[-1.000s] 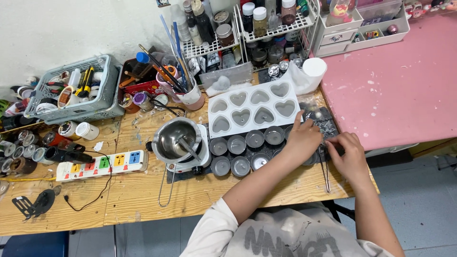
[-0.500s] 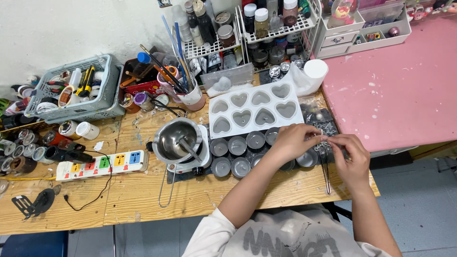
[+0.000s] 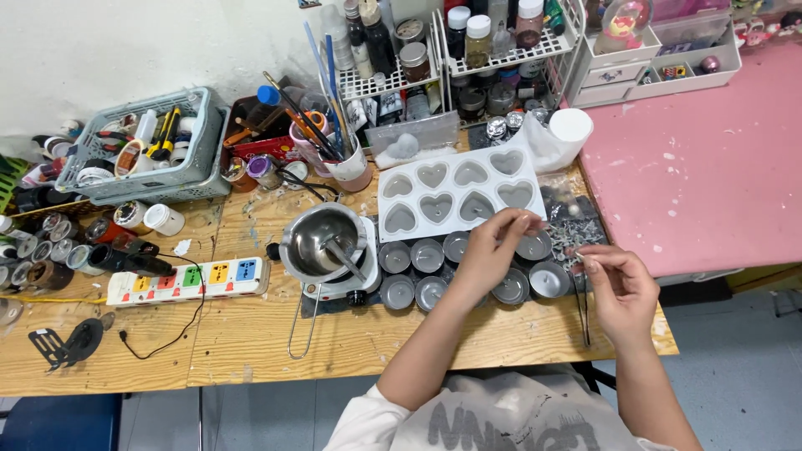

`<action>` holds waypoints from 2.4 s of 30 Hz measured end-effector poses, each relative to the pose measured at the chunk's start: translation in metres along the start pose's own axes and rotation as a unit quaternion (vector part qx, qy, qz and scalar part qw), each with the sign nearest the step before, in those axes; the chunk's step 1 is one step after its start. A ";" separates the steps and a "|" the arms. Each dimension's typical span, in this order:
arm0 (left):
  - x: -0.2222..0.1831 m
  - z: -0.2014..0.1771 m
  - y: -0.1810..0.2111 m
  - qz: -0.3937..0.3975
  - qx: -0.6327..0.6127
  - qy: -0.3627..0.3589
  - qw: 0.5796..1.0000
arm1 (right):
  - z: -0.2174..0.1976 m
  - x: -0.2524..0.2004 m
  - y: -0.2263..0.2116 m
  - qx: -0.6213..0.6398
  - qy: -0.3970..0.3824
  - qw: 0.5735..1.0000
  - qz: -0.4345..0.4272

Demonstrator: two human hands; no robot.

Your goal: Placing candle wicks into small metal tins on a production workbench.

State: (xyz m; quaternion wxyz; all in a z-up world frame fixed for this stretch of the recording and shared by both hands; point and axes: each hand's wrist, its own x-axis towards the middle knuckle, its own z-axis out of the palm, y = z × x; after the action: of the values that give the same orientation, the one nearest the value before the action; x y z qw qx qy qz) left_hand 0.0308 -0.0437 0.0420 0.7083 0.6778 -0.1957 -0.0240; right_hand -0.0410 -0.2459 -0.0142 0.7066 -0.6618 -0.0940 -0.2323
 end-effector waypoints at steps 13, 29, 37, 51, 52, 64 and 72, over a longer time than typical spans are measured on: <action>-0.048 -0.028 -0.013 0.013 -0.132 -0.059 0.989 | 0.046 -0.003 -0.004 0.041 -0.072 0.994 0.065; -0.077 -0.067 -0.068 0.029 -0.291 0.086 0.952 | 0.105 0.019 -0.025 -0.101 -0.166 0.980 0.029; -0.090 -0.073 -0.067 0.090 -0.202 0.115 0.969 | 0.170 0.106 -0.039 -0.301 -0.263 0.912 -0.089; -0.092 -0.074 -0.062 0.056 -0.195 0.060 0.977 | 0.271 0.135 0.058 -0.528 -0.452 0.656 -0.295; -0.093 -0.074 -0.061 0.056 -0.195 0.060 0.977 | 0.272 0.135 0.062 -0.528 -0.452 0.656 -0.295; -0.093 -0.075 -0.059 0.040 -0.208 0.062 0.975 | 0.273 0.134 0.078 -0.524 -0.457 0.667 -0.268; -0.093 -0.074 -0.063 0.031 -0.216 0.058 0.974 | 0.274 0.133 0.081 -0.528 -0.460 0.665 -0.261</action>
State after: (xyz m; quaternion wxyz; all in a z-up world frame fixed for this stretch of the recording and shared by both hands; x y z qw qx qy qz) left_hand -0.0175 0.0493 -0.0419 0.8483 0.5029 -0.1656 -0.0038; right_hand 0.1598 -0.0037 0.0018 0.0165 -0.8950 -0.4377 -0.0842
